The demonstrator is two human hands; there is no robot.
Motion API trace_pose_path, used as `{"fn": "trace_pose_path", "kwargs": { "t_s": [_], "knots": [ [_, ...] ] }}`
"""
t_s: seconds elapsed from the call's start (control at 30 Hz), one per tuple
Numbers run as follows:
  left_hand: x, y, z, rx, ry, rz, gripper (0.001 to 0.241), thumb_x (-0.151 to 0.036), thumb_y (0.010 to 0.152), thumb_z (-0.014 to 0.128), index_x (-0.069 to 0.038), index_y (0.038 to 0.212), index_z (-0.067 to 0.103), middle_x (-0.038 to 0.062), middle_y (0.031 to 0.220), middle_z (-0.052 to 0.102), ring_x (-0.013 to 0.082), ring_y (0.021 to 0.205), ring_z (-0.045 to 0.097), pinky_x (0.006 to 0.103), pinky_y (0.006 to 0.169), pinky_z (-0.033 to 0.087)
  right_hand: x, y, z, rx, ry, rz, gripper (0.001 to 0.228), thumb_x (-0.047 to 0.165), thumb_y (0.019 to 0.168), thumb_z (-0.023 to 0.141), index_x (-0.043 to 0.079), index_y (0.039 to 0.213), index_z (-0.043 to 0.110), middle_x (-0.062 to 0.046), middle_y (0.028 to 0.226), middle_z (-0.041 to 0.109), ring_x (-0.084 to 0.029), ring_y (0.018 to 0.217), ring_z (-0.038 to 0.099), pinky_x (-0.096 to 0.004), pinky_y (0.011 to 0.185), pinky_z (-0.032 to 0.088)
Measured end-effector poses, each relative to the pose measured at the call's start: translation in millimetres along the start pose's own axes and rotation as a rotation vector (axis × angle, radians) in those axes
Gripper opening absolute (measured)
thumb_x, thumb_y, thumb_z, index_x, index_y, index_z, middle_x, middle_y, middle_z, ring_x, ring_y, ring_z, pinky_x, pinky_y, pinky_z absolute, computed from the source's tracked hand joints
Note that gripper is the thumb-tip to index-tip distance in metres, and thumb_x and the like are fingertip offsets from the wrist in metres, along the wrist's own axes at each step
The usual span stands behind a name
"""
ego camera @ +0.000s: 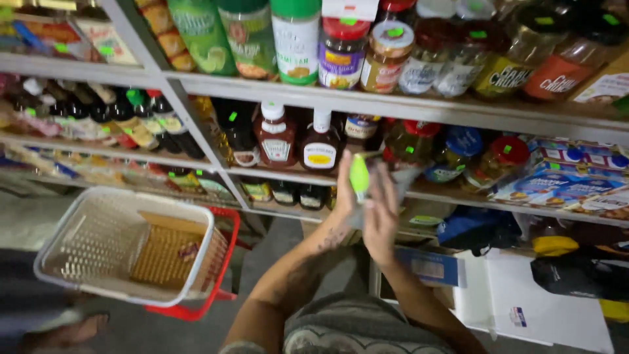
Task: Dusting and wiping down canned goods from a shelf and placing them into a shopping basket.
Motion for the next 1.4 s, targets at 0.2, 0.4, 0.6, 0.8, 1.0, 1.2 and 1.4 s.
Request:
{"fn": "trace_pose_path", "kwargs": {
  "t_s": [0.2, 0.4, 0.6, 0.8, 1.0, 1.2, 1.4],
  "knots": [
    [-1.7, -35.5, 19.9, -0.141, -0.238, -0.050, 0.087, -0.092, 0.074, 0.062, -0.011, 0.105, 0.067, 0.011, 0.093, 0.070, 0.0216, 0.077, 0.070, 0.0372, 0.074, 0.059, -12.6, 6.6, -10.2, 0.060, 0.142, -0.035, 0.076, 0.014, 0.091, 0.071, 0.010, 0.159, 0.039, -0.018, 0.165, 0.026, -0.037, 0.153, 0.024, -0.054, 0.126, 0.013],
    [-36.8, -78.2, 41.6, 0.106, 0.170, 0.341, 0.099, -0.050, 0.081, 0.079, -0.009, 0.154, 0.025, 0.027, 0.155, 0.022, 0.0412, 0.149, 0.017, 0.0587, 0.123, 0.011, -57.6, -3.9, -48.4, -0.081, 0.254, 0.224, 0.090, 0.023, 0.072, 0.089, 0.013, 0.150, 0.044, -0.019, 0.135, 0.050, -0.036, 0.125, 0.050, -0.052, 0.108, 0.032],
    [-24.0, -51.2, 19.2, 0.357, 0.295, 0.402, 0.079, -0.013, 0.069, 0.094, -0.007, 0.138, 0.056, 0.017, 0.116, 0.070, 0.0271, 0.105, 0.069, 0.0460, 0.087, 0.059, -104.9, 0.4, -78.0, 0.139, 0.150, 0.345, 0.086, 0.024, 0.059, 0.095, 0.024, 0.139, 0.063, -0.008, 0.113, 0.070, -0.019, 0.102, 0.064, -0.038, 0.090, 0.051],
    [-103.7, -104.7, 33.3, 0.164, 0.867, 0.790, 0.071, -0.021, 0.063, 0.093, -0.011, 0.125, 0.060, 0.015, 0.131, 0.067, 0.0392, 0.126, 0.061, 0.0559, 0.116, 0.039, -75.2, 14.7, -103.2, -0.118, 0.480, 0.367, 0.042, 0.034, 0.105, 0.059, 0.013, 0.142, 0.057, -0.002, 0.136, 0.063, -0.013, 0.110, 0.060, -0.025, 0.092, 0.051],
    [-98.1, -127.3, 25.6, 0.120, 1.389, 1.431, 0.066, -0.009, 0.058, 0.088, 0.005, 0.115, 0.058, 0.027, 0.118, 0.069, 0.0423, 0.114, 0.065, 0.0627, 0.120, 0.029, 100.4, 6.1, 34.3, 0.128, -0.272, -0.282, 0.031, -0.004, 0.098, 0.060, -0.013, 0.127, 0.059, -0.037, 0.127, 0.058, -0.056, 0.120, 0.055, -0.063, 0.106, 0.040],
    [-118.1, -139.8, 1.4, 0.218, 1.306, 1.269, 0.068, -0.019, 0.061, 0.095, -0.001, 0.118, 0.063, 0.019, 0.146, 0.059, 0.0419, 0.127, 0.061, 0.0689, 0.111, 0.039, -6.1, 14.4, 19.3, 0.041, -0.229, 0.459, 0.037, 0.050, 0.099, 0.062, 0.037, 0.133, 0.067, 0.002, 0.129, 0.070, -0.025, 0.127, 0.060, -0.044, 0.112, 0.043],
    [-104.2, -88.6, -77.2, -0.137, 0.654, 0.401, 0.076, -0.055, 0.073, 0.086, -0.014, 0.128, 0.053, 0.018, 0.119, 0.069, 0.0408, 0.117, 0.066, 0.0546, 0.103, 0.047, 58.8, -37.6, 37.6, -0.273, -0.094, 0.430, 0.045, 0.040, 0.106, 0.059, 0.009, 0.138, 0.061, -0.023, 0.136, 0.062, -0.040, 0.130, 0.056, -0.057, 0.110, 0.042]
  ]
}}
Point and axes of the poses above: each hand's wrist, its own y-axis towards the middle knuckle, its own z-axis out of the palm, x = y × z, the point moved 10 cm from there along y, towards the middle knuckle
